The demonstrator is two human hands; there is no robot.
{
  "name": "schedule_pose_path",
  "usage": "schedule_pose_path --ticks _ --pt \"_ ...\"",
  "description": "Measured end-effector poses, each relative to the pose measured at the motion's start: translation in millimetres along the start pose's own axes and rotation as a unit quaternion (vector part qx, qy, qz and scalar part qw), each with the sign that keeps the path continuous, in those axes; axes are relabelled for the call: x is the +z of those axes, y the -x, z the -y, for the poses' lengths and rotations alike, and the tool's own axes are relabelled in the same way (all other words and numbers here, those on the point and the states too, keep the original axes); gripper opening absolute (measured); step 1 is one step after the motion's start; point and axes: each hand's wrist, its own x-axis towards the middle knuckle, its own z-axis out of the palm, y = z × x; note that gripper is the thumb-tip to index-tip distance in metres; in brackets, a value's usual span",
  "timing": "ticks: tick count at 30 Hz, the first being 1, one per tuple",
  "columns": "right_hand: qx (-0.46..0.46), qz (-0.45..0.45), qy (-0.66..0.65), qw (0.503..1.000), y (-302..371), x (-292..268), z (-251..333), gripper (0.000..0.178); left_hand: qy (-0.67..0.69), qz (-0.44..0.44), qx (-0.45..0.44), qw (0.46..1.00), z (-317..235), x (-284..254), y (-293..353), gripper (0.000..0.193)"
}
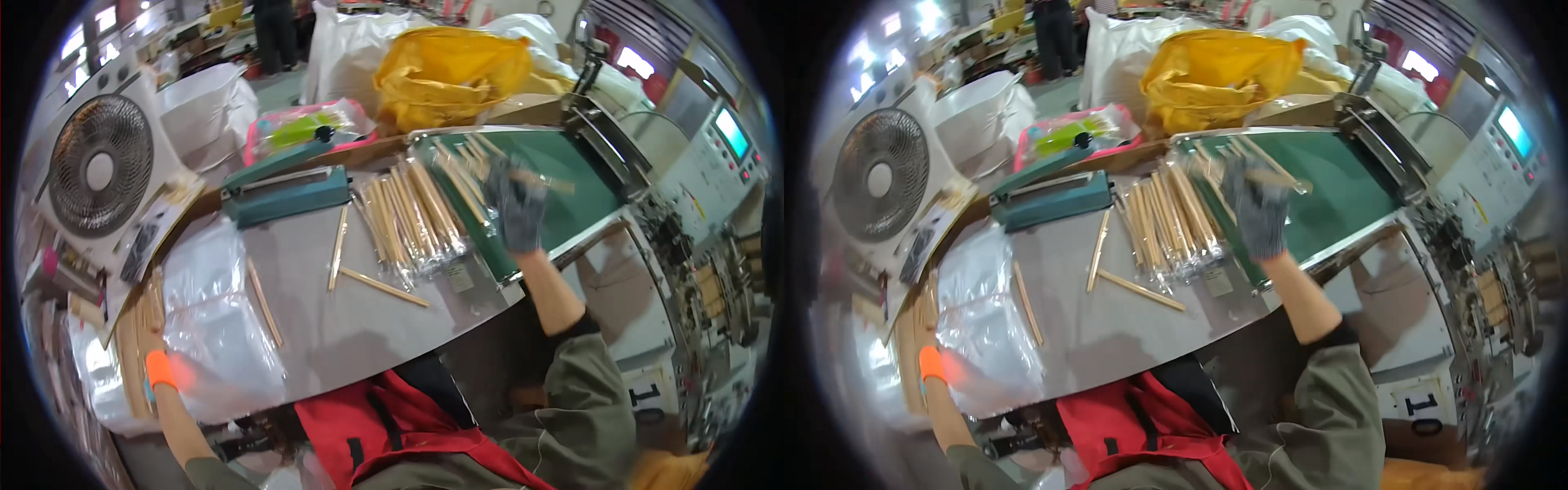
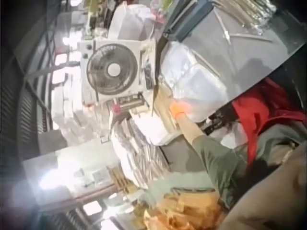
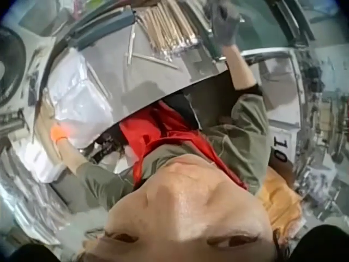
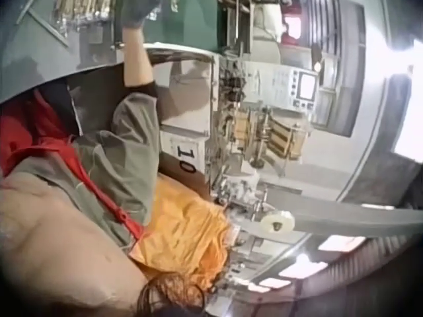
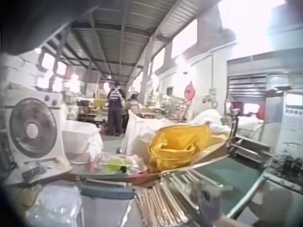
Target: Placing bundles of wooden sticks into plastic bags and sealing them using a heat sealer.
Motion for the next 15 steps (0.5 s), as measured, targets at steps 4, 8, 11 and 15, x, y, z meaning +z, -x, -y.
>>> schedule_pose_path --ticks 4,8,11,15 --pt "-0.007 -0.040 0.155 0.987 -149 -13 -15 0.017 0.156 0.064 -0.073 0.983 -41 25 -27 0.029" --pt "0.199 0.047 0.402 0.893 -204 -19 -85 0.021 0.205 0.041 -0.118 0.971 -93 0 -13 0.029" --pt "-0.180 0.292 0.476 0.810 -111 29 -117 0.048 0.001 -0.121 -0.081 0.989 -85 -52 18 0.033" --pt "0.064 0.364 0.488 0.791 22 44 -117 0.059 0.052 -0.290 0.190 0.936 -150 -104 71 0.033"
